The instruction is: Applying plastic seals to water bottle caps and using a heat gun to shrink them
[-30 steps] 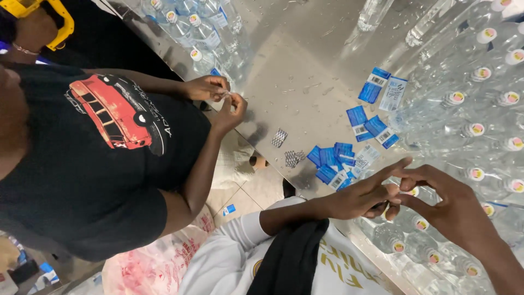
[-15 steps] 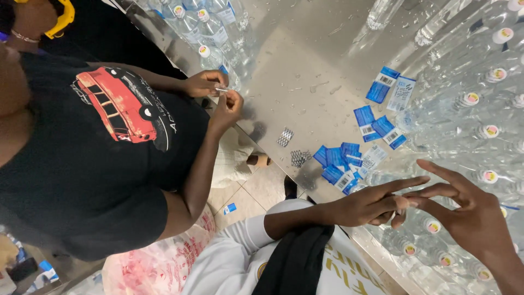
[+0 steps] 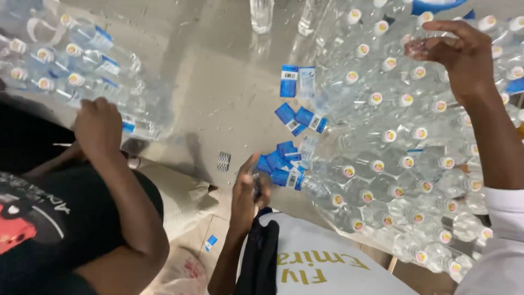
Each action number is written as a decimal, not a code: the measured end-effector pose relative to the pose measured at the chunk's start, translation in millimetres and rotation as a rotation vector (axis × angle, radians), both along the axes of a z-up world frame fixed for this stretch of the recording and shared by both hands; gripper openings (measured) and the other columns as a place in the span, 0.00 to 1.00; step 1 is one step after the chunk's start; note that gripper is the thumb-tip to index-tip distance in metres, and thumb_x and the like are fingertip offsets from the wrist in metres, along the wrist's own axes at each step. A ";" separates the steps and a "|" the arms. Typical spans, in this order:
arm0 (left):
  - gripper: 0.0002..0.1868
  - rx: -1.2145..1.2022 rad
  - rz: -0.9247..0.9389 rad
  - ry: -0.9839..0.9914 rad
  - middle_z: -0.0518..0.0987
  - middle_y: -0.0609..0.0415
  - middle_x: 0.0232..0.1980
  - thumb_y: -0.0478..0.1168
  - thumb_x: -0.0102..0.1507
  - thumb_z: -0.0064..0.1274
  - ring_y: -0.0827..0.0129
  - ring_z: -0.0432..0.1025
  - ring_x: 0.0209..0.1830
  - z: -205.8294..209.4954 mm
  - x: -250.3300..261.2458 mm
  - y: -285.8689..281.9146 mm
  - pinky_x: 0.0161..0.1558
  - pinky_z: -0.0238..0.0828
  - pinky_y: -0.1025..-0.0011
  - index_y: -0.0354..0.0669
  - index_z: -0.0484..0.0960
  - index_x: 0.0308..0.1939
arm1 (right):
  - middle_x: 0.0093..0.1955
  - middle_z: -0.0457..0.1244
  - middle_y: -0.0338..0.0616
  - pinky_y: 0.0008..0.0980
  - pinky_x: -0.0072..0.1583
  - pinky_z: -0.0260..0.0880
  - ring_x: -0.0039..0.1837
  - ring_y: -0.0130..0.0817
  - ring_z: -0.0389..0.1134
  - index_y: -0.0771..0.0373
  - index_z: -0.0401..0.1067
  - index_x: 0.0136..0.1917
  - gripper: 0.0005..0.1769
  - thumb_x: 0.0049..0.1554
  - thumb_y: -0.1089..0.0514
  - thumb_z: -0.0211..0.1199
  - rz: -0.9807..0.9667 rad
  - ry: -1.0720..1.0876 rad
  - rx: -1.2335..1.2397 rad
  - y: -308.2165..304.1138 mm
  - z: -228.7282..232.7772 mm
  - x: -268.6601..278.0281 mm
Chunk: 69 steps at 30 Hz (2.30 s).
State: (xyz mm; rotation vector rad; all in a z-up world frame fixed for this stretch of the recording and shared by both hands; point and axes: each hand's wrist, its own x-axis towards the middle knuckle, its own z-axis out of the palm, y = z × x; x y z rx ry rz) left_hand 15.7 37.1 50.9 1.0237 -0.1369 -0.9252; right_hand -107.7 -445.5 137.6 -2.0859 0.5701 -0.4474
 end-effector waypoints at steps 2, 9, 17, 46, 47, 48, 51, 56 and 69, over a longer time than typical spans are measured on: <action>0.47 0.072 0.108 -0.031 0.76 0.53 0.28 0.70 0.68 0.47 0.81 0.56 0.16 0.2 4.3 10.3 0.20 0.53 0.80 0.44 0.67 0.81 | 0.55 0.65 0.42 0.35 0.69 0.82 0.59 0.38 0.74 0.60 0.75 0.78 0.17 0.78 0.63 0.61 -0.105 -0.071 0.088 -49.9 -27.7 8.5; 0.49 0.171 0.133 0.017 0.76 0.53 0.27 0.74 0.64 0.48 0.79 0.56 0.15 -4.4 -5.7 -8.1 0.18 0.52 0.78 0.46 0.69 0.79 | 0.67 0.69 0.66 0.59 0.75 0.81 0.70 0.58 0.75 0.78 0.72 0.70 0.07 0.81 0.76 0.57 0.250 -0.287 -0.080 -105.8 -100.7 83.6; 0.45 0.072 -0.014 0.026 0.75 0.50 0.30 0.70 0.68 0.44 0.77 0.55 0.17 -17.9 -19.1 -17.1 0.22 0.54 0.77 0.46 0.67 0.80 | 0.61 0.72 0.60 0.53 0.65 0.76 0.66 0.52 0.74 0.76 0.78 0.77 0.16 0.79 0.80 0.65 0.288 -0.065 -0.435 -119.2 -128.3 82.2; 0.47 0.075 0.064 0.046 0.75 0.53 0.30 0.72 0.67 0.46 0.79 0.55 0.17 -3.7 -23.5 -3.8 0.21 0.51 0.78 0.44 0.69 0.80 | 0.74 0.67 0.63 0.61 0.65 0.68 0.70 0.65 0.69 0.60 0.73 0.79 0.29 0.65 0.61 0.64 0.391 0.623 -0.650 -137.6 -111.6 106.6; 0.48 0.096 0.098 0.040 0.75 0.52 0.28 0.72 0.67 0.45 0.78 0.55 0.16 0.0 -21.6 -0.5 0.20 0.51 0.76 0.43 0.68 0.80 | 0.75 0.64 0.63 0.64 0.64 0.68 0.70 0.66 0.68 0.60 0.72 0.79 0.28 0.66 0.63 0.62 0.381 0.679 -0.592 -114.8 -94.9 119.1; 0.48 0.085 0.101 0.037 0.75 0.52 0.28 0.72 0.67 0.45 0.78 0.55 0.16 -7.9 -23.3 -0.6 0.20 0.51 0.76 0.43 0.68 0.80 | 0.75 0.64 0.63 0.64 0.64 0.68 0.70 0.66 0.68 0.60 0.72 0.79 0.28 0.66 0.63 0.62 0.379 0.676 -0.603 -104.5 -78.9 117.1; 0.44 0.013 0.113 0.027 0.74 0.49 0.30 0.70 0.68 0.45 0.77 0.55 0.16 -21.6 -23.4 4.0 0.19 0.51 0.76 0.45 0.68 0.80 | 0.86 0.52 0.63 0.72 0.72 0.58 0.84 0.66 0.50 0.59 0.51 0.90 0.43 0.66 0.57 0.62 0.367 0.722 -0.576 -65.3 -40.5 102.3; 0.42 -0.095 -0.046 0.002 0.79 0.53 0.32 0.71 0.72 0.40 0.80 0.55 0.16 -35.7 -22.1 -9.9 0.20 0.51 0.78 0.49 0.65 0.81 | 0.71 0.66 0.60 0.51 0.64 0.71 0.64 0.54 0.70 0.67 0.73 0.75 0.26 0.65 0.61 0.70 0.438 0.256 -0.429 72.3 30.4 60.2; 0.30 -0.259 -0.370 -0.146 0.78 0.45 0.35 0.48 0.83 0.31 0.76 0.66 0.20 -0.7 -55.4 -58.0 0.21 0.61 0.82 0.41 0.51 0.86 | 0.58 0.72 0.49 0.43 0.61 0.78 0.58 0.47 0.76 0.61 0.81 0.62 0.22 0.53 0.65 0.78 0.436 0.010 0.064 248.0 -1.6 -12.2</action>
